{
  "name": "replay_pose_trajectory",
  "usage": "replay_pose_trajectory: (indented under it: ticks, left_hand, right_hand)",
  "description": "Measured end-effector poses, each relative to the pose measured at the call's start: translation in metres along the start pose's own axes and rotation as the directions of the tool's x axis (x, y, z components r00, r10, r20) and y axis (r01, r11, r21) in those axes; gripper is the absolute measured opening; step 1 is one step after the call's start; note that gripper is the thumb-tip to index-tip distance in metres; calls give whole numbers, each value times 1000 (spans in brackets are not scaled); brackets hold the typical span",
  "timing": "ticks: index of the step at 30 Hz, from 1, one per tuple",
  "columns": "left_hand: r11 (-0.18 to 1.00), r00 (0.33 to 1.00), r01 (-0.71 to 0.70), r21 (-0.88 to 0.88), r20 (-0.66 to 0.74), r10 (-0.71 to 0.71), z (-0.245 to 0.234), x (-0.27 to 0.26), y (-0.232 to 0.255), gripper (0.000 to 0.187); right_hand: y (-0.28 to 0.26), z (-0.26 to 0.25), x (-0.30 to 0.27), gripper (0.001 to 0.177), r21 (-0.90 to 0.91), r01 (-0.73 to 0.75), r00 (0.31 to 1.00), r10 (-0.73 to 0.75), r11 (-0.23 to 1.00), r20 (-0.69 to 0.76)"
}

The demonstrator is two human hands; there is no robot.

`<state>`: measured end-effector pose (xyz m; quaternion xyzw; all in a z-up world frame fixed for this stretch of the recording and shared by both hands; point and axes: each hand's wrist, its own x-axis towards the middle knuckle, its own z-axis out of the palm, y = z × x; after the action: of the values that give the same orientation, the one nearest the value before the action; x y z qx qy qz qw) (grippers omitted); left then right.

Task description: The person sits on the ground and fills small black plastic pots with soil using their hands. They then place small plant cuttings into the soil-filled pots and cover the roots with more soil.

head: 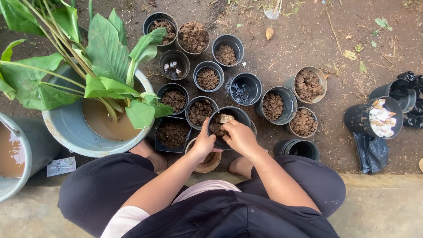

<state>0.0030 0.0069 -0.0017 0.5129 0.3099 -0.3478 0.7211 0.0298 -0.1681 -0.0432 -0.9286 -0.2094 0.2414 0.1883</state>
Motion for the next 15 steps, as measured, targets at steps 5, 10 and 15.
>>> replay_pose_trajectory:
  ticks: [5, 10, 15]
  left_hand:
    - [1000, 1000, -6, 15, 3, 6, 4, -5, 3, 76]
    - [1000, 1000, -4, 8, 10, 4, 3, -4, 1, 77]
    - [1000, 1000, 9, -5, 7, -9, -1, -1, -3, 76]
  right_hand:
    - [6, 19, 1, 16, -172, 52, 992, -70, 984, -101]
    - [6, 15, 2, 18, -92, 29, 995, -38, 995, -95]
    - [12, 16, 2, 17, -43, 40, 996, -44, 998, -77]
